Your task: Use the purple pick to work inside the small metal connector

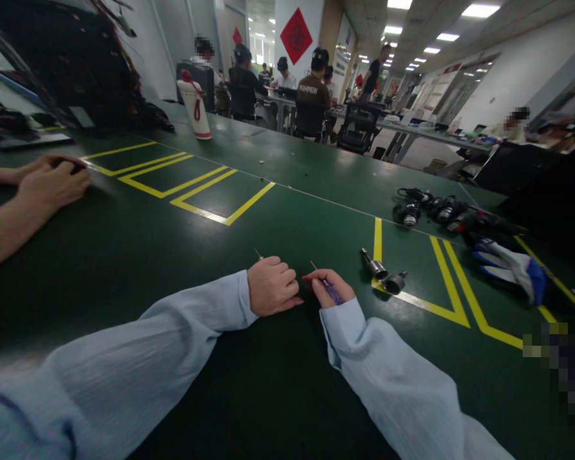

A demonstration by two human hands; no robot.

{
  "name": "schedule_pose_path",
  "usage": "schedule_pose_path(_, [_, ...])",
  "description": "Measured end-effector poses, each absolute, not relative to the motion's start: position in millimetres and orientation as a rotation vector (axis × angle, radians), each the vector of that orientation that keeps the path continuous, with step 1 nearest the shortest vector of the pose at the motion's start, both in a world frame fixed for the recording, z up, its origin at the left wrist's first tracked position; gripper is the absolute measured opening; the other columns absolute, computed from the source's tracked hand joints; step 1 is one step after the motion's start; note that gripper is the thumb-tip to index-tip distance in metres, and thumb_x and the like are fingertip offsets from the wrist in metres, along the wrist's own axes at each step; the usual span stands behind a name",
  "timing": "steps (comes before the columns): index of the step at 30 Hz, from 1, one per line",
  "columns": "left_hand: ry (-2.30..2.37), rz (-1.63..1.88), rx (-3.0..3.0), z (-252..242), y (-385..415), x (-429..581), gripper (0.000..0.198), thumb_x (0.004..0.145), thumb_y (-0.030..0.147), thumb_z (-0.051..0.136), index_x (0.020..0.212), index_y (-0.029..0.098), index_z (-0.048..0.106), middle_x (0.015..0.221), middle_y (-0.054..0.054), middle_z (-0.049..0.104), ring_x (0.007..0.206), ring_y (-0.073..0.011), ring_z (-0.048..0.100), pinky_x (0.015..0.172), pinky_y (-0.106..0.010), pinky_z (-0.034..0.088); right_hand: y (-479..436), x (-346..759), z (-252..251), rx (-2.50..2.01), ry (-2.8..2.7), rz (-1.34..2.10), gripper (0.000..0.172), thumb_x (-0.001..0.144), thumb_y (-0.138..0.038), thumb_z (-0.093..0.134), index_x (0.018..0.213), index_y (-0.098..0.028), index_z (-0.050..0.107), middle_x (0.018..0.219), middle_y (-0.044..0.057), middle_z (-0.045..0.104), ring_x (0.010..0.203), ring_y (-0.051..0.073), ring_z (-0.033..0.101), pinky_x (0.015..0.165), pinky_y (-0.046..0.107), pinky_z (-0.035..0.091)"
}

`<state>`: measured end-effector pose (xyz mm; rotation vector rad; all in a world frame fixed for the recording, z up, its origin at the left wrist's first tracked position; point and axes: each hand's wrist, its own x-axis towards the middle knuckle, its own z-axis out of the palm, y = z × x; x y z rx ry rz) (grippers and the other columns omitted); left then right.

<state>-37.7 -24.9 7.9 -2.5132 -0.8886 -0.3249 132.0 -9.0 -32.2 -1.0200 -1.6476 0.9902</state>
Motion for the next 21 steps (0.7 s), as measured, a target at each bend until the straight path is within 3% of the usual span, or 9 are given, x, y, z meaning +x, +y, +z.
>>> schedule_pose_path(16, [-0.827,-0.368,-2.454,6.5,-26.8,-38.9,0.043,0.085,0.048,0.034,0.070,0.014,0.057,0.062,-0.003,0.054,0.056,-0.0132,0.046,0.056,-0.031,0.027,-14.2,124.5,-25.2,-0.988,-1.498,0.997,0.013,0.075,-0.025,0.055,0.078,-0.019,0.066,0.070,0.004,0.069,0.062,0.016,0.063,0.063,0.028,0.049])
schedule_pose_path(21, [-1.151,-0.671,-2.552,3.6,-16.5,-54.3,0.049,0.088,0.049,0.024,0.080,0.014,0.057,0.069,-0.004,0.056,0.061,-0.0134,0.050,0.058,-0.027,0.034,-13.5,126.7,-17.0,-0.992,-1.316,1.184,0.019,0.074,-0.033,0.059,0.080,-0.018,0.069,0.069,0.004,0.070,0.059,0.015,0.063,0.059,0.028,0.050])
